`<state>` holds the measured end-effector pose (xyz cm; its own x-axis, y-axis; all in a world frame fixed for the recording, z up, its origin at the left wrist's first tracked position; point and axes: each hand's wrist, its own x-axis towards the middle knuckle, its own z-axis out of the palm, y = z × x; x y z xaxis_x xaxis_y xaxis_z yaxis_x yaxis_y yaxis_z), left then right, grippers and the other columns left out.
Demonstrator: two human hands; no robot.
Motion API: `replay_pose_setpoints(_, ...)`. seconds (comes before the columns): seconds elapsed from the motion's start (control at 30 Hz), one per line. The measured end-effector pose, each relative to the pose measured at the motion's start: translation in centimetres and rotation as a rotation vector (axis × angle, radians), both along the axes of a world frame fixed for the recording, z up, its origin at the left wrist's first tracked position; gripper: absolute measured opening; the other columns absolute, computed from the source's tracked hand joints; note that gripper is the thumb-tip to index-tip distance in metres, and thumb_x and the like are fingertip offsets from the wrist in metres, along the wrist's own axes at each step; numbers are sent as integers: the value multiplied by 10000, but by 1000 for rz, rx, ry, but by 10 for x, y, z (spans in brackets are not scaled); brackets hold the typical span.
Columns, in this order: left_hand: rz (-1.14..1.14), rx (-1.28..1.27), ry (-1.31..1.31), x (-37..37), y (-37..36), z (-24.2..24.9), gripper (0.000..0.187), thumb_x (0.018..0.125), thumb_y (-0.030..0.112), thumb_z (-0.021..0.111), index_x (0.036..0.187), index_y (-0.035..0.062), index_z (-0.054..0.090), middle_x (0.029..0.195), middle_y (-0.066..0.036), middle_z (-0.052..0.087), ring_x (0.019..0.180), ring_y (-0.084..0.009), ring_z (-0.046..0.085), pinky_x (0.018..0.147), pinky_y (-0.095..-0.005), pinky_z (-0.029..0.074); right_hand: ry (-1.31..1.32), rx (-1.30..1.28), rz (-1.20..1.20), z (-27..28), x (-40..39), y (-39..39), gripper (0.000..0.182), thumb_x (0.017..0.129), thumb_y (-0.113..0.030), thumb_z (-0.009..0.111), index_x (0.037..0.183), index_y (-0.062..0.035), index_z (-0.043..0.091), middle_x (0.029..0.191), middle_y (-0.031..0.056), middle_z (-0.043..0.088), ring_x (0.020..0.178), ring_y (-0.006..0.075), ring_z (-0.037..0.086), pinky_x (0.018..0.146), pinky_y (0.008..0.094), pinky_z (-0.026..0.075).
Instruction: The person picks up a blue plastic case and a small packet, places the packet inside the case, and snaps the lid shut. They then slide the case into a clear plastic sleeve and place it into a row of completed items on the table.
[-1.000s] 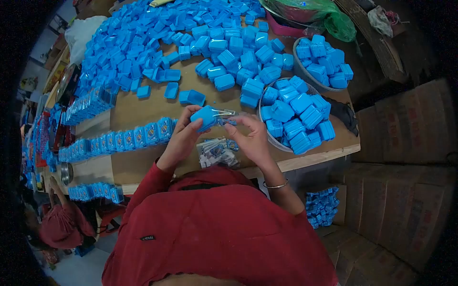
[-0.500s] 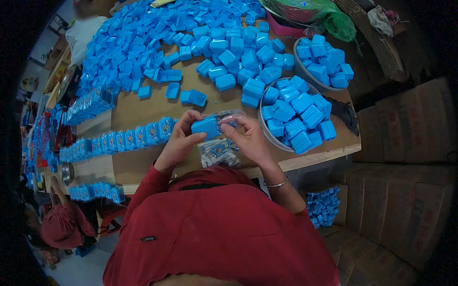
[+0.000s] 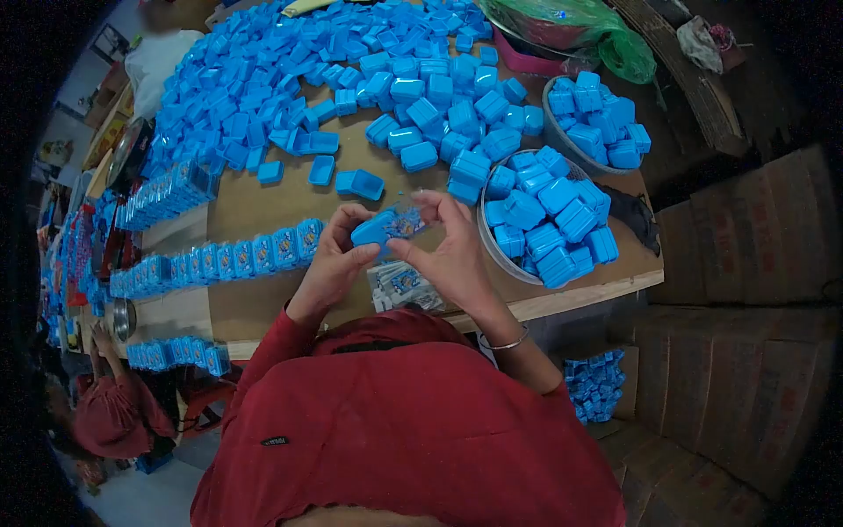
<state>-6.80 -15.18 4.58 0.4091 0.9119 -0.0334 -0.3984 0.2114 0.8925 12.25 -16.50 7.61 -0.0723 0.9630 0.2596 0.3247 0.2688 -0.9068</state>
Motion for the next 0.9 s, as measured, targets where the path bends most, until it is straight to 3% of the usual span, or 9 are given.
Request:
replay_pose_setpoints(0.03,29,-22,-27,2,-1,1,489,769,65,706,1169,68,425,1116,-58,486,1039,-132,498,870,-273,434,-129,85,-27,2,-2,-1,770,618,-211,820,1249,-27,419,998,110,530,926,217,534,868,385,426)
replay_pose_setpoints(0.13,68,-62,-84,11,-5,8,574,779,74,696,1266,67,393,1128,-68,474,1043,-141,496,883,-277,426,-236,239,-72,0,-16,-3,1032,547,-255,838,1372,-45,255,1149,145,450,1075,309,450,1006,542,243)
replay_pose_setpoints(0.23,73,-74,-90,19,-7,16,616,788,91,692,1313,65,372,1127,-79,478,1056,-150,493,890,-283,429,-372,361,-65,-9,-22,2,1108,541,-235,828,1408,-49,162,1175,141,436,1089,320,439,1019,606,149)
replay_pose_setpoints(0.37,82,-41,99,16,0,15,611,793,114,694,1311,44,377,1127,-90,504,1068,-154,502,888,-283,442,-352,414,-14,-11,-24,1,1090,539,-213,813,1404,-42,172,1160,142,450,1091,321,444,1028,603,139)
replay_pose_setpoints(0.57,87,-21,13,18,-13,26,580,797,97,688,1284,1,388,1139,-90,526,1031,-139,536,868,-272,458,-273,393,-10,-1,-14,0,1072,540,-179,798,1400,-37,173,1123,125,484,1086,312,454,1038,591,136)
replay_pose_setpoints(0.9,124,-63,52,2,-24,39,528,783,91,689,1241,17,438,1141,-65,536,1051,-133,522,894,-274,430,-285,358,73,-3,-25,-6,1041,563,-216,805,1392,-31,204,1160,138,478,1145,330,431,1061,550,137)
